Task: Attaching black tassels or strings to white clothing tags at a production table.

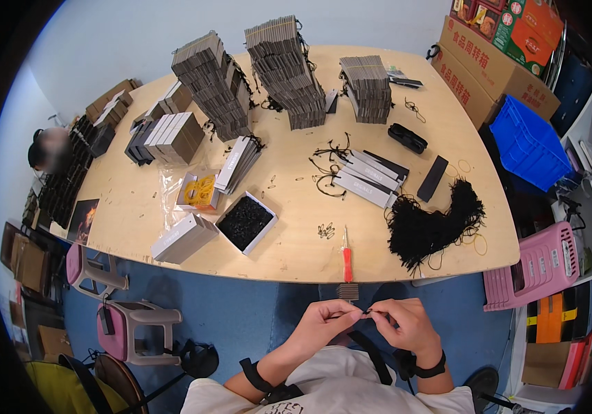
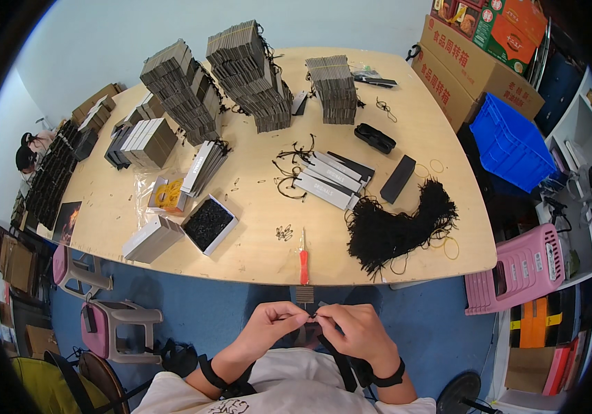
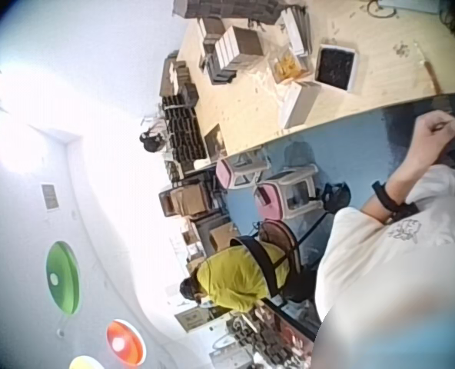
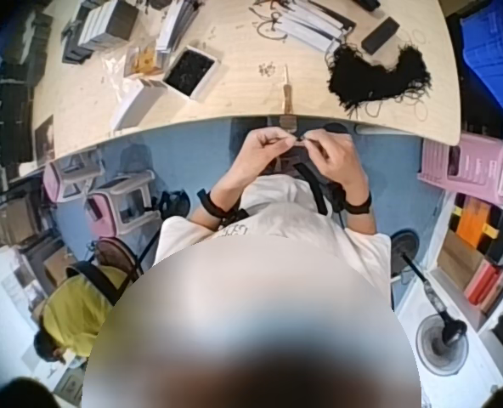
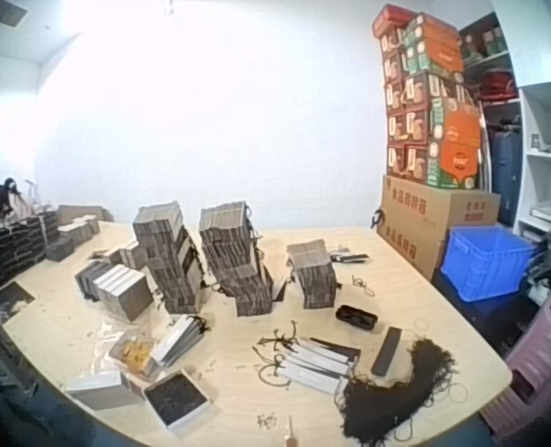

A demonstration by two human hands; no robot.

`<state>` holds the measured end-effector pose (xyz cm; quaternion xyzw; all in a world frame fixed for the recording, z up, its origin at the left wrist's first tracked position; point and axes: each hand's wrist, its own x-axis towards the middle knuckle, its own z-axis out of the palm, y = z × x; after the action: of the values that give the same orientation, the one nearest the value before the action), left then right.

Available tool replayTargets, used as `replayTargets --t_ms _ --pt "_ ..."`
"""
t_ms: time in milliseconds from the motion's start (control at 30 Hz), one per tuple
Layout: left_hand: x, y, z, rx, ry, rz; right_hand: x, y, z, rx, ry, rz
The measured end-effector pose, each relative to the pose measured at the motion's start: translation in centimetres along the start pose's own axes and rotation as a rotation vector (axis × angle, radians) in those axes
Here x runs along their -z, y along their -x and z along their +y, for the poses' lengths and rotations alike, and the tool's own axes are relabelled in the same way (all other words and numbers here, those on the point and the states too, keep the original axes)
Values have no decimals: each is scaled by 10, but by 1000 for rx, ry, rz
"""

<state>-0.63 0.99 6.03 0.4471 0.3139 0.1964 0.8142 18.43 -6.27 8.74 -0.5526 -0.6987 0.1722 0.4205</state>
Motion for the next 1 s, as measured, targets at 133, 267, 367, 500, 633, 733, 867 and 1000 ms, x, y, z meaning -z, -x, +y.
replayTargets --t_ms 133,267,367,500,633,733,867,1000 --pt "1 1 -1 -1 23 -10 0 -1 0 15 -10 1" --pt "2 -1 0 39 25 0 1 0 2 16 -10 -7" --pt "3 1 0 68 31 20 -1 -2 0 39 -38 -2" --pt "0 -1 -1 -2 12 -15 -1 0 3 54 -7 -1" --pt "-1 -1 -2 -7 -5 -27 -4 1 5 73 -31 32" --pt "-3 1 3 11 -33 -45 -5 1 2 7 -76 44" --pt "-3 3 3 32 -16 -47 -5 2 -3 -67 -142 73" --pt "-2 5 5 59 -4 -48 -4 2 -1 -63 -151 61"
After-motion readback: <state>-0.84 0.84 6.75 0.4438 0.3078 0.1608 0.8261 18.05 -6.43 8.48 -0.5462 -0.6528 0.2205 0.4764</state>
